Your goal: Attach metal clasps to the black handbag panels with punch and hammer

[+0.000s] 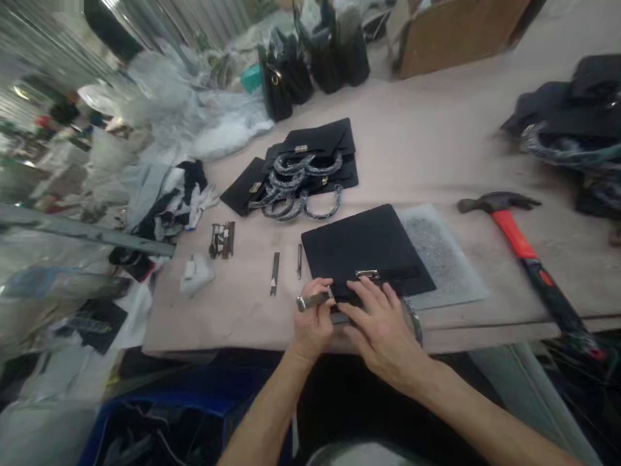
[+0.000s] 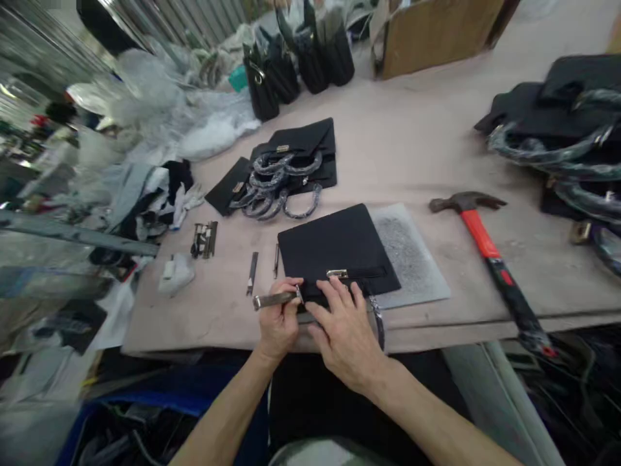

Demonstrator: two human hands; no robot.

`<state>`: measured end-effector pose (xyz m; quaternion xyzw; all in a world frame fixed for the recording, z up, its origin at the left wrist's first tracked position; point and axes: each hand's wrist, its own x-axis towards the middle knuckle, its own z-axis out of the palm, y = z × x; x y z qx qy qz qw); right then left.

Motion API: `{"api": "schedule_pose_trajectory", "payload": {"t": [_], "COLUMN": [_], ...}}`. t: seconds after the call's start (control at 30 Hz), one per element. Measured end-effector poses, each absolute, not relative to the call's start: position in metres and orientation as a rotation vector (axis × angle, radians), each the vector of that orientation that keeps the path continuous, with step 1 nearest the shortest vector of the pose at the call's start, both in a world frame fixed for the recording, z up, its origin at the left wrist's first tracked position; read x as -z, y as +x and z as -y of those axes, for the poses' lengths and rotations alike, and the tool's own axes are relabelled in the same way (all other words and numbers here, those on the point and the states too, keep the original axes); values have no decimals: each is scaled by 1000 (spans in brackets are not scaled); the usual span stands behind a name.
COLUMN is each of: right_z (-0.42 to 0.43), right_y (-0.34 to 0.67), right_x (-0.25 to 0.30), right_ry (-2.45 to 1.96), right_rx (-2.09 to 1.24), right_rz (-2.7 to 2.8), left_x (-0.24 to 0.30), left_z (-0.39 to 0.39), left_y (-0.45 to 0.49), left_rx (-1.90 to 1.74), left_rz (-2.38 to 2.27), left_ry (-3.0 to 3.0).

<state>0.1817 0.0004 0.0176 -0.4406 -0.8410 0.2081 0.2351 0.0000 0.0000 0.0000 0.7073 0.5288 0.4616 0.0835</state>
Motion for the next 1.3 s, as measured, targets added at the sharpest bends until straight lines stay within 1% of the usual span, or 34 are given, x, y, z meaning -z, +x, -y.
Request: {"api": "schedule_pose_trajectory", "payload": {"t": [0.17,0.37,0.63,0.77,0.83,0.93,1.03,1.13,1.2,1.3], "right_z": [-55,-114,-127,-132,-136,-140,-139,-133,-130,-129], "right_y": [182,157,139,133,134,140,149,157,161,163], "right_x": [-27,-36,-53,-52,-49,-43,-32,-21,-17,-17], "right_ry": [-1217,-1155,-994,-923,-915,-980,-1085,-1041,-1003,-990], "right_rx": [-531,-562,-571,-513,-548,-742,-1096,-1382,-1448,-1489], "right_rz": [2379,2700,3013,3085,3072,2898,2438,1966,1829,1771], "left_x": [7,10,12,12,11,10,11,10,9,6], "left_z": [9,12,12,10,8,6,4,2,0,-4], "left_y": [9,10,7,6,5,2,-2,-6,-7,-9], "left_rx": [-1436,-1513,-1559,-1564,-1560,-1534,-1508,-1475,-1447,-1420], "left_rz": [-1683,-1706,-1689,-1667,-1651,-1618,-1562,-1529,-1523,-1504], "left_ry": [2045,2023,1979,1955,1943,1931,1913,1917,1942,1991]}}
